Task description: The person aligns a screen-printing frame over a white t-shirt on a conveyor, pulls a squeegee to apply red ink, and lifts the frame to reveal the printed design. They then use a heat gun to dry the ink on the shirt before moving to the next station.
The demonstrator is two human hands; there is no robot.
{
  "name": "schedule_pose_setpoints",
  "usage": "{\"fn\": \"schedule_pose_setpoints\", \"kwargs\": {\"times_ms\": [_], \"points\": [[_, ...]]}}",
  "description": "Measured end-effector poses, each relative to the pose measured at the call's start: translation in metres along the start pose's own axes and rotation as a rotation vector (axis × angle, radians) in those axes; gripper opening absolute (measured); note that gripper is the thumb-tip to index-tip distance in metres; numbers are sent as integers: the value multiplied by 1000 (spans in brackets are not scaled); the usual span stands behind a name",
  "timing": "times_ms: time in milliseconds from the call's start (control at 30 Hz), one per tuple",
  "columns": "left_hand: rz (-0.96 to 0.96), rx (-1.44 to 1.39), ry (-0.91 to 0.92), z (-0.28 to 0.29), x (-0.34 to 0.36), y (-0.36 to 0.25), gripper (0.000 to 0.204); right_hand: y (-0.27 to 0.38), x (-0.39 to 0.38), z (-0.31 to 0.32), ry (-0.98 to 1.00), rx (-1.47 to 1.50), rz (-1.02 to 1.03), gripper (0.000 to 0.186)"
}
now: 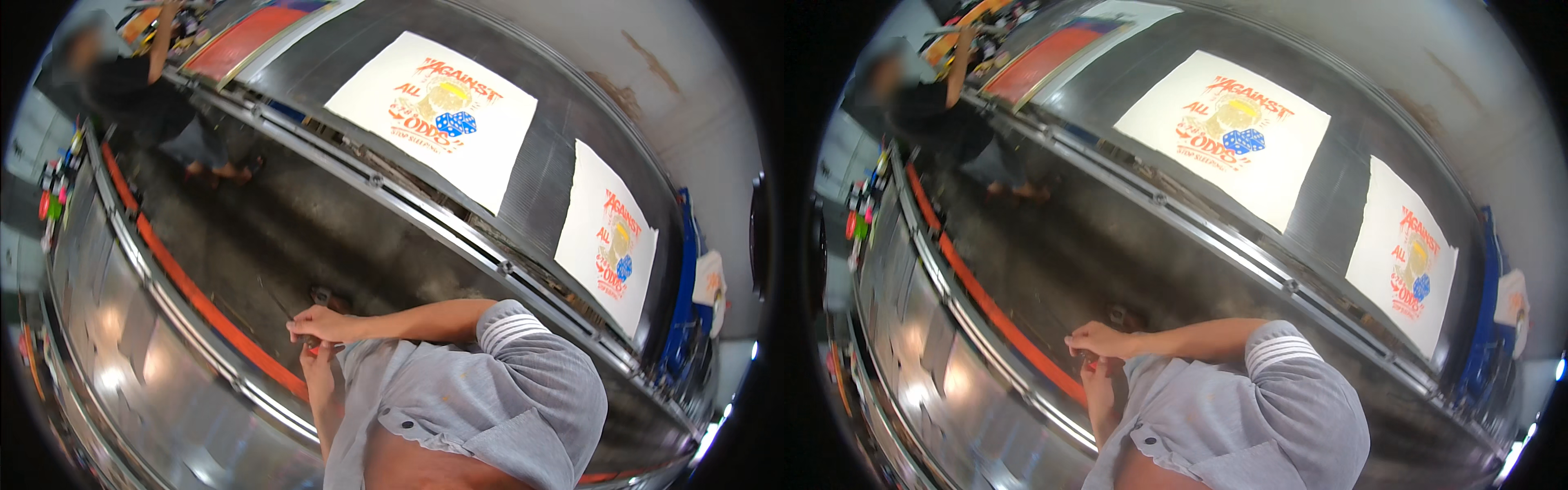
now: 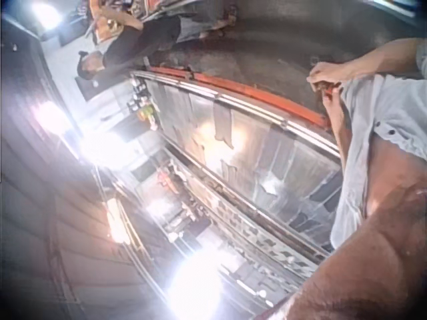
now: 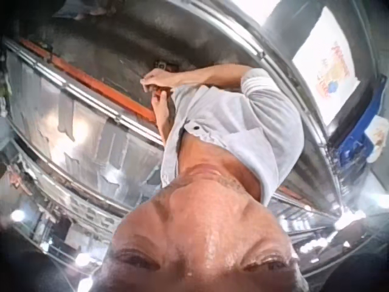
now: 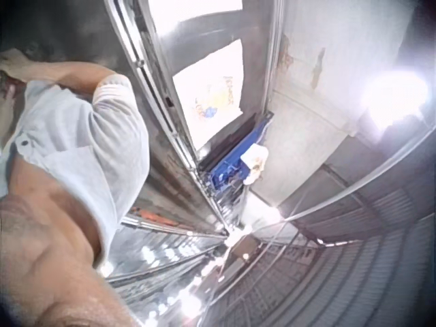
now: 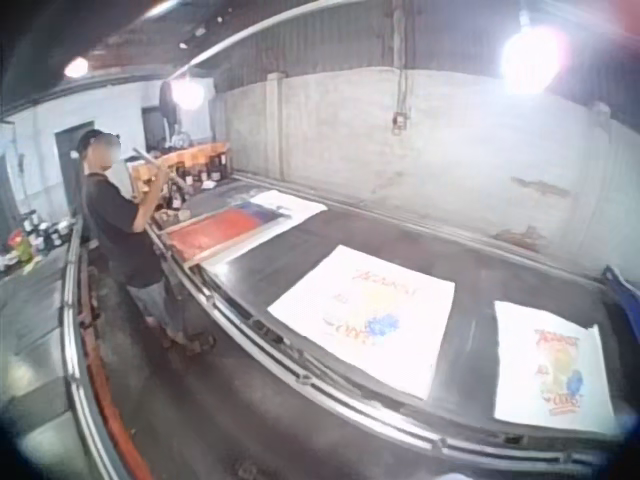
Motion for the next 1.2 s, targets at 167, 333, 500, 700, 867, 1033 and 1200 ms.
{"fn": "schedule_pose_setpoints", "kwargs": {"times_ms": [167,333,500,700,867,1033,1200], "points": [[59,544,114,84,156,-76,26,49,95,74,-391,-79,172,27],[50,983,265,166,249,-152,35,103,147,120,-564,54,115,32],[120,802,368,239,312,-189,37,150,254,130,-472,109,132,37],[221,403,132,321,347,-182,41,200,413,164,-175,-23,-136,34],[93,-64,-281,374,403,-239,40,298,600,160,332,-497,-94,35],[-171,-278,-555,420,463,-303,34,369,714,124,562,-689,75,32],[-333,-338,-577,515,523,-355,46,408,852,93,499,-748,39,34]]}}
Point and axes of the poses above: each hand's wrist, its own x-axis towards the middle knuckle, its own z-axis out of the back of the hand, y = z × x, the point moved 1 cm from there along x, towards the middle knuckle, and after that the axes turned 10 degrees about y, right-handed, at the moved point
